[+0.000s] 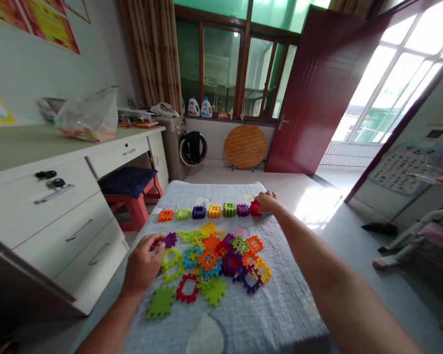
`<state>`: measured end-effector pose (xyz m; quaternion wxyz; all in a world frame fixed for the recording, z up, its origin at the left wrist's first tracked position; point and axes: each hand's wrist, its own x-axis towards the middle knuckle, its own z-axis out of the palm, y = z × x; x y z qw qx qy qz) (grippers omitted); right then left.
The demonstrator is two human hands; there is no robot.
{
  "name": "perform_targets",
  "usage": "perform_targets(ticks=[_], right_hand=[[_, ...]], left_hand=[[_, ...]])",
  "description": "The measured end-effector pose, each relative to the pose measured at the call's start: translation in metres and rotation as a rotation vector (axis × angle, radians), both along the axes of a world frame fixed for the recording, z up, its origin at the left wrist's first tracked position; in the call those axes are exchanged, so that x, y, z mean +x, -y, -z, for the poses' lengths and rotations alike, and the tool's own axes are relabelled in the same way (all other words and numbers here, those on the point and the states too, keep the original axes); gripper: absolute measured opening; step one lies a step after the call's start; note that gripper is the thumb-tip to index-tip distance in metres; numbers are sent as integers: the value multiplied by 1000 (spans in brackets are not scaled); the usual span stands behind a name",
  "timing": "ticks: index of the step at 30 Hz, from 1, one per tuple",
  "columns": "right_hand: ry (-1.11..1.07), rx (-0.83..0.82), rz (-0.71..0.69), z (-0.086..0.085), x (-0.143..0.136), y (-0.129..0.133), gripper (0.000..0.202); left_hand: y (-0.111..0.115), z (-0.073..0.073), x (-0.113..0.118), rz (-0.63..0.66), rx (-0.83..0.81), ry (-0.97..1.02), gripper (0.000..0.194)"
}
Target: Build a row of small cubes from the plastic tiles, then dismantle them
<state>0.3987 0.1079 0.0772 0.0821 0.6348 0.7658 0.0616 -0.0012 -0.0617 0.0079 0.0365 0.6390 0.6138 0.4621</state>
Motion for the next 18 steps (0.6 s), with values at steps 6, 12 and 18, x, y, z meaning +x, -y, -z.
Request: perform_targets(ticks=[6, 12, 18], right_hand=[[-6, -8, -13, 6, 2, -5, 58], [-10, -29, -59, 10, -8, -6, 84], [29, -78, -76, 12, -16, -10, 81]], left_hand=[[0, 2, -2, -4, -24, 3, 25], [-1, 3, -1, 15, -26, 12, 26], [2, 1, 1, 18, -50, 52, 27]])
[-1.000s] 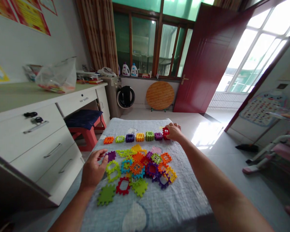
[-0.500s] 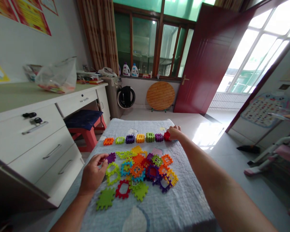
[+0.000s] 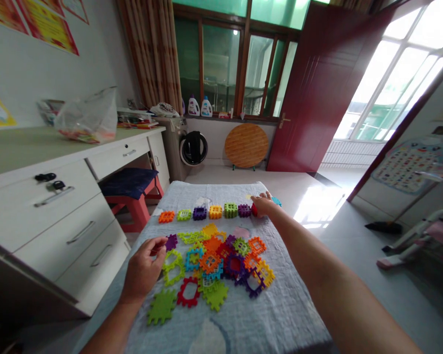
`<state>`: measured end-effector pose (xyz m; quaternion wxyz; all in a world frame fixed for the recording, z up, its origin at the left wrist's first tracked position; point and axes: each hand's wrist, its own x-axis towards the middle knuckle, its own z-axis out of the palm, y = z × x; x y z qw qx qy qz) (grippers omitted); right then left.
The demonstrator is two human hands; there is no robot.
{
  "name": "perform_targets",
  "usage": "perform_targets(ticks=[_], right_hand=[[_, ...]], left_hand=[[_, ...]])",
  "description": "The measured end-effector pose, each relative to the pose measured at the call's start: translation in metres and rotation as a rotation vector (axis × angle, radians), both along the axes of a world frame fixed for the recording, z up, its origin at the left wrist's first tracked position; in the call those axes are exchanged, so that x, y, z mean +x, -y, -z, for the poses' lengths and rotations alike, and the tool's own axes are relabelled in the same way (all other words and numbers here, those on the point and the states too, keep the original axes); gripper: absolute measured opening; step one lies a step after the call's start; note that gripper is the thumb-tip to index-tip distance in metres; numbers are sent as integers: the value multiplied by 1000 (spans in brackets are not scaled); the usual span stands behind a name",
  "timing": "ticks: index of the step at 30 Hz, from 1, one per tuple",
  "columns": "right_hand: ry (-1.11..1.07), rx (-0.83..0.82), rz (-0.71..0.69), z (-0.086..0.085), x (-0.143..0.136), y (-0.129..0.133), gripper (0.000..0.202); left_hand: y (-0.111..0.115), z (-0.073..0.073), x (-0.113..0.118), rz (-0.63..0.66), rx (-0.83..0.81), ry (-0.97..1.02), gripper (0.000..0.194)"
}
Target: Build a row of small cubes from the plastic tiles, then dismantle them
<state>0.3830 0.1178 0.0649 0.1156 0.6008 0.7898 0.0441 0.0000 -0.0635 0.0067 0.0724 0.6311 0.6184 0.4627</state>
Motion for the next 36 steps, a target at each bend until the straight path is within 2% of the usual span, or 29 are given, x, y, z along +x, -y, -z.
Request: perform_targets(ticks=[5, 10, 13, 17, 19, 22, 25, 30, 32, 36], right_hand=[[37, -5, -4, 1, 2, -3, 70], [-15, -1, -24, 6, 5, -4, 66], [-25, 6, -14, 6, 6, -3, 70], [-75, 68, 7, -6, 7, 8, 85], [-170, 138, 2, -15, 8, 21, 83], [-347, 176, -71, -21, 11, 50, 65], [-499, 44, -194, -18, 15, 88, 43], [-630, -51, -197, -9, -1, 142, 21], [-653, -79, -267, -6, -17, 157, 24], [-586, -42, -397, 3, -47, 173, 52]], left_hand=[[2, -1, 1, -8, -23, 23, 26], [1, -2, 3, -3, -34, 30, 28], [1, -3, 4, -9, -32, 24, 27], [3, -5, 5, -15, -43, 16, 28], [3, -6, 5, -10, -47, 13, 29], [4, -6, 6, 12, -53, -8, 29], [3, -5, 7, 23, -43, -27, 27], [1, -3, 5, 10, -21, -57, 26], [1, -3, 5, 6, -19, -65, 25], [2, -2, 5, -4, -20, -86, 25]])
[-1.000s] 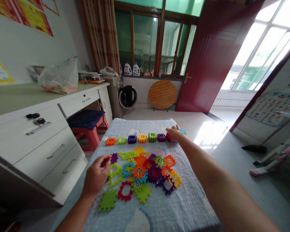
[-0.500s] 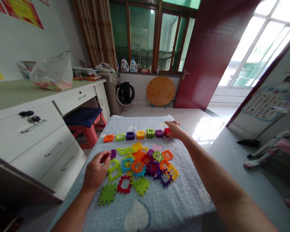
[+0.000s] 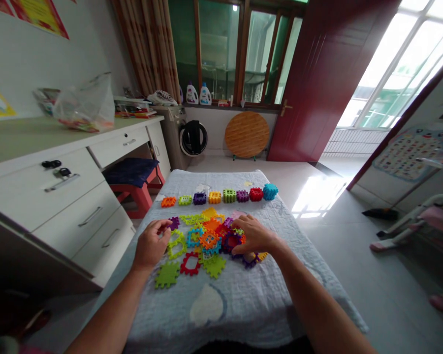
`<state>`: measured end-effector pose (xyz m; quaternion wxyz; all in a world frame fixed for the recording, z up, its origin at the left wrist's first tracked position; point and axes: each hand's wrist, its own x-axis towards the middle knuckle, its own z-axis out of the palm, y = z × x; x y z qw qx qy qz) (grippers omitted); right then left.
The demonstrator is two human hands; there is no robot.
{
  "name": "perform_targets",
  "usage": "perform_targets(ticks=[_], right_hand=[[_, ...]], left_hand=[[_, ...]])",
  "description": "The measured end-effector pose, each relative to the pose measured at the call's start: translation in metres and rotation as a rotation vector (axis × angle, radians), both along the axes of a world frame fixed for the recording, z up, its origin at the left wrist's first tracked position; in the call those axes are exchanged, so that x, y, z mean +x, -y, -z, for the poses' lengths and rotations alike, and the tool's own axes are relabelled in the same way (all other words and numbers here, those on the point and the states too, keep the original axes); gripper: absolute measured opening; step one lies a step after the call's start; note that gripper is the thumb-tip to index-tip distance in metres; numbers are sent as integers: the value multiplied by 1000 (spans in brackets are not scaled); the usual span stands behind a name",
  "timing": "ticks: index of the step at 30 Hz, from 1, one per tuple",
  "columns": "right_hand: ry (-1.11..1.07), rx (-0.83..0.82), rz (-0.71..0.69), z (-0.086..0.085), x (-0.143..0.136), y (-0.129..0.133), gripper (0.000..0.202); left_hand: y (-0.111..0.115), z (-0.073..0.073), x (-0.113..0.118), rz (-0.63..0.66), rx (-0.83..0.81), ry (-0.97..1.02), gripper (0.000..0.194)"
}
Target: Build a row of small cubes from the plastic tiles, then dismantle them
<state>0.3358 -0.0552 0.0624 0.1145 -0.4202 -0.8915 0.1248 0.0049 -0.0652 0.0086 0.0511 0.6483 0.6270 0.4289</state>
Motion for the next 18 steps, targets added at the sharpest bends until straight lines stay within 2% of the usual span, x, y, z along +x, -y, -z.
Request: perform_targets(ticks=[3, 6, 14, 18], right_hand=[[62, 20, -2, 6, -11, 3, 46], [28, 15, 27, 11, -12, 4, 41], [-321, 13, 72, 21, 2, -3, 46], [-451, -71, 178, 20, 6, -10, 27]], left_hand=[[0, 1, 0, -5, -4, -7, 26], [1, 2, 0, -9, -6, -6, 26], [1, 0, 1, -9, -12, 18, 27], [0, 2, 1, -14, -7, 26, 27]])
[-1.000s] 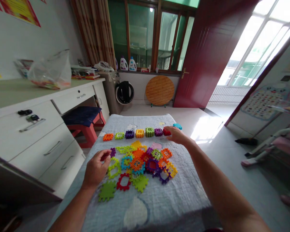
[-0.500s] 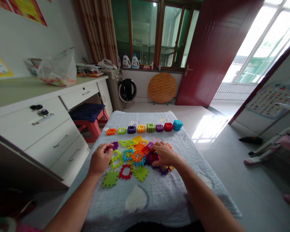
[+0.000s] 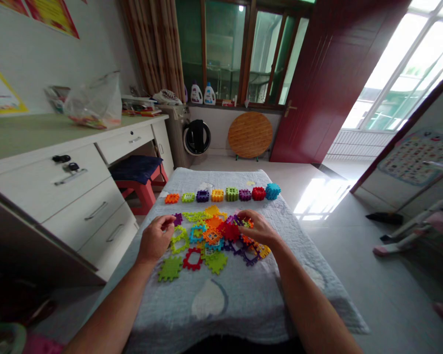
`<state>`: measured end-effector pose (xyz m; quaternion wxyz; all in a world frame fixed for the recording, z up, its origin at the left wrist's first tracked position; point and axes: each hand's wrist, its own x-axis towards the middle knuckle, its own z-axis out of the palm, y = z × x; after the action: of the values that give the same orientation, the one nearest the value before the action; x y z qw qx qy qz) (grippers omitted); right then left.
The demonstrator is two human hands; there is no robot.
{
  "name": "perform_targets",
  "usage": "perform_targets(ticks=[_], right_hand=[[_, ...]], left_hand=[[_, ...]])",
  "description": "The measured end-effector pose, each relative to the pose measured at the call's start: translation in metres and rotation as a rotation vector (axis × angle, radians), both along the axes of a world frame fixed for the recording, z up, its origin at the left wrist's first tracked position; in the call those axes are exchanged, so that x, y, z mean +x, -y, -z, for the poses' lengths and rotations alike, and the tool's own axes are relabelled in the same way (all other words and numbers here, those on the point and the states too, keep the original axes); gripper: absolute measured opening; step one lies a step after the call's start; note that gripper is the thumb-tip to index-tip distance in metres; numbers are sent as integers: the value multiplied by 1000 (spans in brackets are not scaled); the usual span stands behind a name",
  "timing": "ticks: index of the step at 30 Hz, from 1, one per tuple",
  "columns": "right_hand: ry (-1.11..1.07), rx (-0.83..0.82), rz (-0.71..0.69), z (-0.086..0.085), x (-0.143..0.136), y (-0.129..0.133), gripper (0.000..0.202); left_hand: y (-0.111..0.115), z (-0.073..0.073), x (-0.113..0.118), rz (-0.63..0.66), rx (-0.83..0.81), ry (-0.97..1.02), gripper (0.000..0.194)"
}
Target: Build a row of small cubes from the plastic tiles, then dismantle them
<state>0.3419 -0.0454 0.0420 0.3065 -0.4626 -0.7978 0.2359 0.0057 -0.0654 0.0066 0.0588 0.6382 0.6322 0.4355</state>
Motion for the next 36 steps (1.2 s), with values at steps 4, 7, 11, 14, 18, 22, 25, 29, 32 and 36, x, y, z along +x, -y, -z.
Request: perform_targets(ticks=[4, 7, 11, 14, 18, 22, 25, 29, 32, 36], right_hand=[[-37, -94, 105, 6, 3, -8, 21], [-91, -95, 177, 14, 5, -12, 24], [-79, -66, 224, 23, 5, -14, 32], [113, 30, 268, 26, 6, -14, 28], [215, 102, 391, 28, 11, -16, 38], [162, 120, 403, 15, 22, -12, 29], [243, 84, 296, -4, 26, 6, 16], [451, 38, 172, -19, 17, 44, 34], [558, 2, 191, -18, 5, 68, 53], [601, -4, 206, -12, -7, 82, 53]], left_hand=[[-1, 3, -1, 4, 10, 4, 26], [-2, 4, -1, 9, 17, 9, 25], [-2, 4, -1, 4, 16, 13, 25], [-2, 4, -2, 5, 21, 10, 26], [-3, 4, -1, 9, 40, -1, 27], [-3, 3, -2, 8, 53, -8, 26], [-2, 4, -3, 2, 52, -17, 26], [-2, 4, -3, -6, 52, -24, 26], [-2, 4, -2, -3, 53, -24, 26], [-2, 4, -2, -1, 55, -21, 26]])
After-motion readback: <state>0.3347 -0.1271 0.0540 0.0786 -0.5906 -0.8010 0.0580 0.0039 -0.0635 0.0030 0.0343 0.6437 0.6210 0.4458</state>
